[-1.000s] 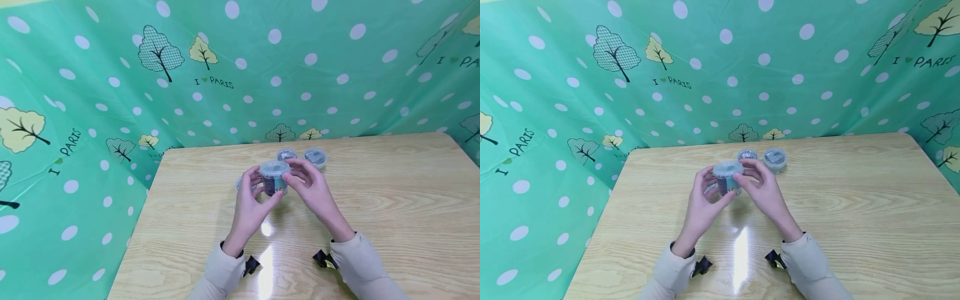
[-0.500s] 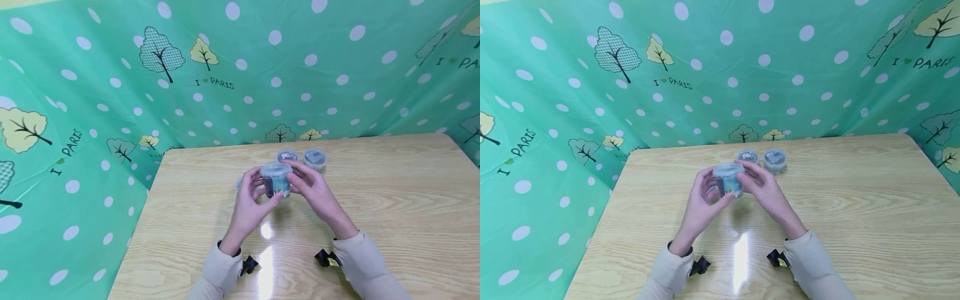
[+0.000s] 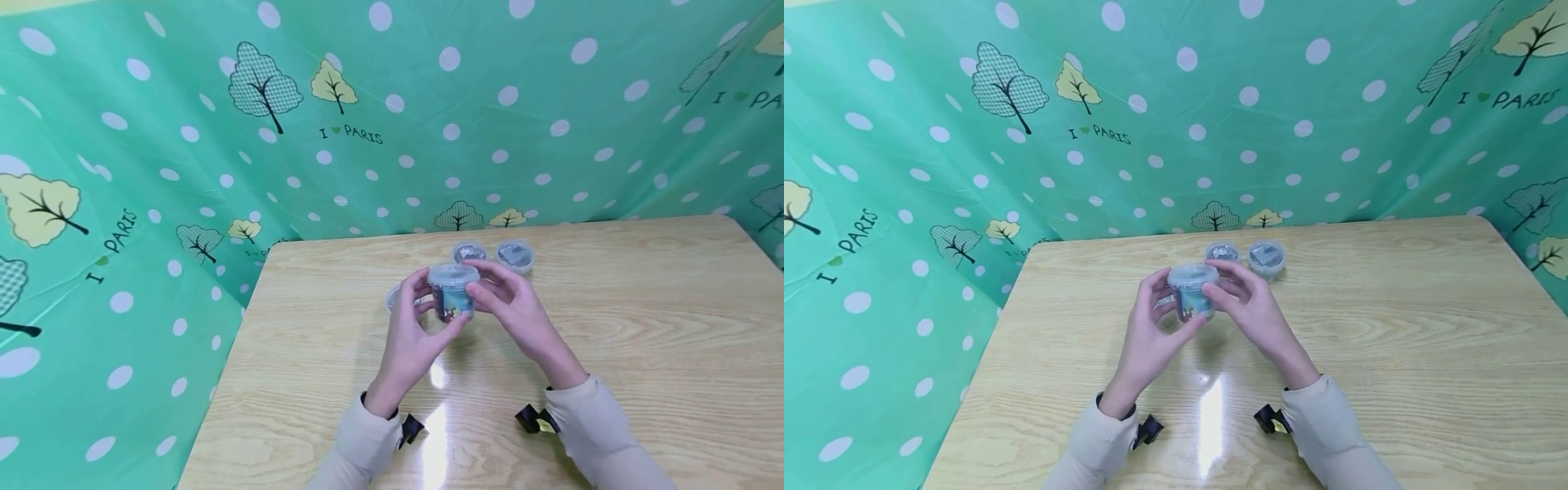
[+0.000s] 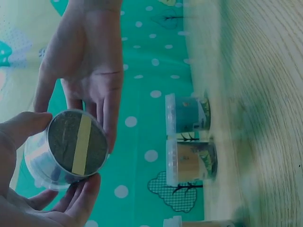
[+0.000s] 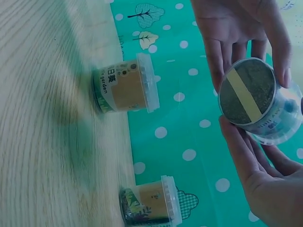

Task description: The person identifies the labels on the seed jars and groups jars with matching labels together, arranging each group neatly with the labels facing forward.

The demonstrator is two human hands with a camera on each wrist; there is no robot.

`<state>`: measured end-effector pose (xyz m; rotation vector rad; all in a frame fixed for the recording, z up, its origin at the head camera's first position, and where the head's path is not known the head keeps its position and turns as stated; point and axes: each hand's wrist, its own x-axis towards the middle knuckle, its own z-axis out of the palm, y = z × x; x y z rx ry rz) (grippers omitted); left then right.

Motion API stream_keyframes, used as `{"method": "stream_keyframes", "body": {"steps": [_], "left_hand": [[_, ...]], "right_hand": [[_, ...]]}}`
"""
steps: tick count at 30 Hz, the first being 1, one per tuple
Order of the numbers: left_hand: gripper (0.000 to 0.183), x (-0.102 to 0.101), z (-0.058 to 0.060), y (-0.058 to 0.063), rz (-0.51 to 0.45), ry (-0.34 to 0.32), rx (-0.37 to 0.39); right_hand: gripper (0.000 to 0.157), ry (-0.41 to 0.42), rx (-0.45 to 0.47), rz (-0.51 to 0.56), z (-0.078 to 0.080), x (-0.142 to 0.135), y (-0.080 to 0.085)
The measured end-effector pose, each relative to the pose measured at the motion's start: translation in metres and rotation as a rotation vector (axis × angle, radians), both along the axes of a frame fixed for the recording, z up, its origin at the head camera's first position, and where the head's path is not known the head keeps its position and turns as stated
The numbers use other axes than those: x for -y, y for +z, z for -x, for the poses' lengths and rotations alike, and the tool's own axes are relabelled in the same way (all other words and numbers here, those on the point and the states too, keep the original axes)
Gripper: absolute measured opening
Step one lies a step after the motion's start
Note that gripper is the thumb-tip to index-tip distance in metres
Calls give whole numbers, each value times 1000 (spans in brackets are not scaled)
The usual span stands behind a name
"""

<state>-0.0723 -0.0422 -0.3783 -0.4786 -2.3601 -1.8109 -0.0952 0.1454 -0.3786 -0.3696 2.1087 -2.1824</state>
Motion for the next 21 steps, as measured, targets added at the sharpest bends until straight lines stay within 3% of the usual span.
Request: {"method": "stream_keyframes", "body": {"steps": [13,21], "left_hand": [[79,7,4,-1,-161,-58,106],[80,7,6,-2,-171,-94,141]], "right_hand": [[49,66,4,-24,1,-5,0],[50,72,2,6,3,-4,2]]}}
